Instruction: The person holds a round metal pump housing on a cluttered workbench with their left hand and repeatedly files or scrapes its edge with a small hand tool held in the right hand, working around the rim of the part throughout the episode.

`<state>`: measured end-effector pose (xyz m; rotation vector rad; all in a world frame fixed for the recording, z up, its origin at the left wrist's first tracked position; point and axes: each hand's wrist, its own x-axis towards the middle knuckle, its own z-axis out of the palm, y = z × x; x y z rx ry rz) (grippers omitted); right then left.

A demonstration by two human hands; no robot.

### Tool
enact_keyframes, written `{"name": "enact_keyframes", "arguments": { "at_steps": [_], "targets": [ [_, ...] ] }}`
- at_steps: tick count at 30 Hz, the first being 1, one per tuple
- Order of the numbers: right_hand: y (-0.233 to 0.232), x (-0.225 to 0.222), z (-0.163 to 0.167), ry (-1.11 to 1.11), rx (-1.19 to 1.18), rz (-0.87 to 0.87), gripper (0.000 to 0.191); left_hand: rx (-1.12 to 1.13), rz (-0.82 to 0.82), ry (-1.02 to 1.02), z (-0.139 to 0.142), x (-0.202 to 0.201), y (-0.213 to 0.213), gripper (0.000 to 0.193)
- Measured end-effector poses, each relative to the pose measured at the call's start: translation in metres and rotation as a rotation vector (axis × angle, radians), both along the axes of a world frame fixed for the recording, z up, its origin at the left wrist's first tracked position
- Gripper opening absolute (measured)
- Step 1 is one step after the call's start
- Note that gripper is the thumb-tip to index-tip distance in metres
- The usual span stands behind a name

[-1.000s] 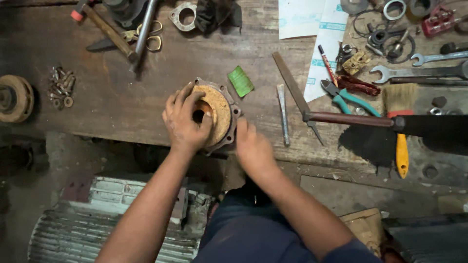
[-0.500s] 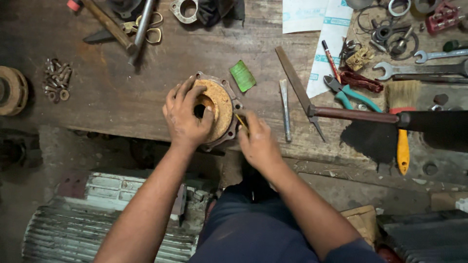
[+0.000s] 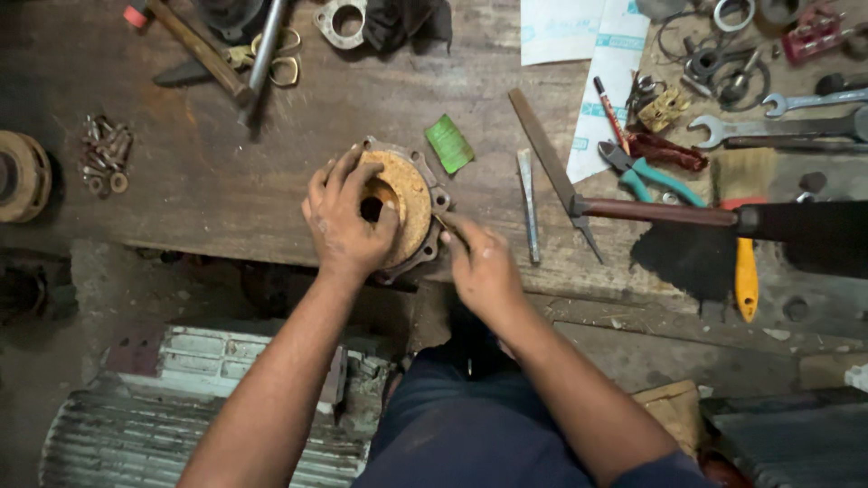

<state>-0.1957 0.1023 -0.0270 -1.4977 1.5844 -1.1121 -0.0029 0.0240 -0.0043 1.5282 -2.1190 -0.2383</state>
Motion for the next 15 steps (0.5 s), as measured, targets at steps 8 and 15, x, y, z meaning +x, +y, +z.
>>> {"name": "enact_keyframes", "arguments": {
  "at_steps": [8,15],
  "targets": [
    [0.000,0.001,-0.012,0.126,0.013,-0.043,0.032,-0.006,0.011,-0.009,-0.002,-0.003,-0.001,0.052],
    [-0.010,-0.004,-0.022,0.061,-0.033,0.057,0.032,-0.022,-0.010,-0.033,-0.006,0.001,-0.002,0.055]
  ]
}}
